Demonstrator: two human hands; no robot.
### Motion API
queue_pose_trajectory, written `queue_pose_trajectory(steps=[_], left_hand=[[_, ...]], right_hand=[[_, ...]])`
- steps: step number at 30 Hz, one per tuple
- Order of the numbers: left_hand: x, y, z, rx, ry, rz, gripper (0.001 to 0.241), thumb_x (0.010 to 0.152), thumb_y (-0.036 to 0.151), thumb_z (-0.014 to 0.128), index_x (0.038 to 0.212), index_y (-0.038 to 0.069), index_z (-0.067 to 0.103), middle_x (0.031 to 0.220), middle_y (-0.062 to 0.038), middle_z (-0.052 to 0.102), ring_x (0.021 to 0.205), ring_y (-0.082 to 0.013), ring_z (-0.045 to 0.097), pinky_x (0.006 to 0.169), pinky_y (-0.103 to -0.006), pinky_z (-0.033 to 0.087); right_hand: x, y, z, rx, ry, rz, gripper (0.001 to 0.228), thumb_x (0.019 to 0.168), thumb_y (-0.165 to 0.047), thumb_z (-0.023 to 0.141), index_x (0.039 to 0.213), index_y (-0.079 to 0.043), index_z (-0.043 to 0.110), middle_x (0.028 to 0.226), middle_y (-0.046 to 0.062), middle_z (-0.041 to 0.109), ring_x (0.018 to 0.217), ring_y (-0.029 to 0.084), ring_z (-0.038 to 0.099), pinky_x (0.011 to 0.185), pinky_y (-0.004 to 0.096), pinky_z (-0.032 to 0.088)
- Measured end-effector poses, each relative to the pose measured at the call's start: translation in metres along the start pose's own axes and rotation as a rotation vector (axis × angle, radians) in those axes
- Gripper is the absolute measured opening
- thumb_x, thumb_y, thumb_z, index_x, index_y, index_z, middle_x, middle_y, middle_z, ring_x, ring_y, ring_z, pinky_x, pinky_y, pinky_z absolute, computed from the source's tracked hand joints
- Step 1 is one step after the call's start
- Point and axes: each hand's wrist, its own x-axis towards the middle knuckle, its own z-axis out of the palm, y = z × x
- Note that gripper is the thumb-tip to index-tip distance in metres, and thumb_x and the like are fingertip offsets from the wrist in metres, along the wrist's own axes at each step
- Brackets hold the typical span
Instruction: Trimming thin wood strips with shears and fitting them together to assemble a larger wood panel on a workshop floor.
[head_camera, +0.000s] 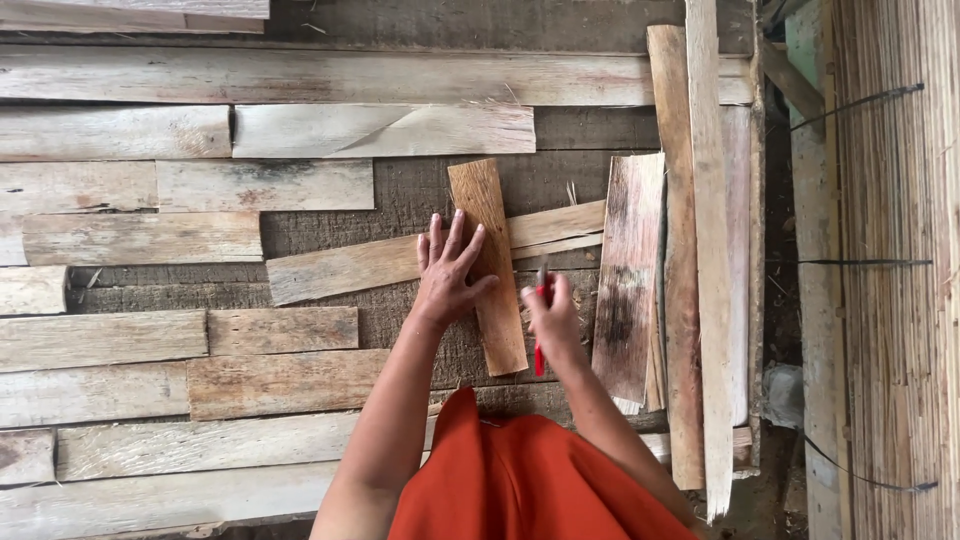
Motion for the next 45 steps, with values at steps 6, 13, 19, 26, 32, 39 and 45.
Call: queue_pose_trajectory(steps=[6,13,19,26,32,39,45], left_hand=[[0.001,0.012,-0.013,0.047,-0.108,-0.038,0.085,0.085,0.062,0.065,0.16,0.038,0.032,0.173,0.006,0.011,0.157,-0.0374,-0.009,0.124,-0.0605,0.001],[0.004,0.02,-0.018,0.131,-0.158,-0.052,0.081,0.086,0.064,0.058,0.159,0.046,0.027,0.173,0.004,0.007,0.156,-0.0411,-0.011,0.122,-0.0634,0.0],[0.005,0.024,-0.018,0.116,-0.181,-0.069,0.083,0.084,0.062,0.062,0.159,0.046,0.028,0.173,-0.001,0.007,0.155,-0.0452,-0.008,0.121,-0.0665,0.004],[0.007,0.025,-0.016,0.099,-0.174,-0.089,0.085,0.082,0.06,0.064,0.158,0.048,0.028,0.173,-0.003,0.004,0.155,-0.0459,-0.008,0.12,-0.0676,0.004],[0.009,0.024,-0.011,0.134,-0.156,-0.093,0.084,0.081,0.055,0.065,0.157,0.048,0.03,0.173,-0.004,0.003,0.154,-0.0466,-0.007,0.119,-0.0693,0.005],[0.01,0.028,-0.016,0.129,-0.187,-0.118,0.083,0.081,0.056,0.064,0.157,0.049,0.03,0.173,-0.004,0.002,0.155,-0.0451,-0.009,0.119,-0.0698,0.004],[0.011,0.036,-0.018,0.136,-0.195,-0.157,0.084,0.082,0.055,0.063,0.158,0.048,0.027,0.173,-0.005,0.001,0.154,-0.0459,-0.011,0.115,-0.0748,-0.002]], right_hand=[[0.03,-0.035,-0.024,0.45,-0.073,0.049,0.036,0.1,-0.031,0.061,0.122,-0.004,0.054,0.081,0.013,0.065,0.067,0.019,0.066,0.057,0.029,0.059],[0.067,-0.031,0.007,-0.566,-0.029,-0.109,0.025,0.107,-0.036,0.046,0.121,-0.016,0.046,0.076,0.014,0.069,0.062,0.033,0.073,0.052,0.042,0.06],[0.077,-0.022,0.026,-0.889,0.004,-0.127,0.024,0.102,-0.04,0.038,0.115,-0.02,0.04,0.085,0.019,0.073,0.083,0.042,0.075,0.074,0.053,0.059],[0.067,-0.044,0.027,-0.95,-0.006,-0.221,0.022,0.101,-0.033,0.04,0.118,-0.018,0.04,0.077,0.017,0.072,0.075,0.039,0.075,0.07,0.052,0.06],[0.069,-0.044,0.03,-0.968,-0.073,-0.27,0.029,0.102,-0.025,0.037,0.127,-0.01,0.04,0.074,0.02,0.072,0.074,0.041,0.075,0.071,0.055,0.06],[0.055,-0.053,0.022,-0.967,-0.155,-0.257,0.028,0.103,-0.022,0.038,0.128,-0.007,0.04,0.074,0.02,0.072,0.075,0.042,0.075,0.074,0.054,0.06],[0.044,-0.041,0.018,-0.935,-0.194,-0.186,0.037,0.103,-0.018,0.039,0.136,-0.002,0.039,0.077,0.022,0.073,0.072,0.039,0.075,0.074,0.052,0.061]])
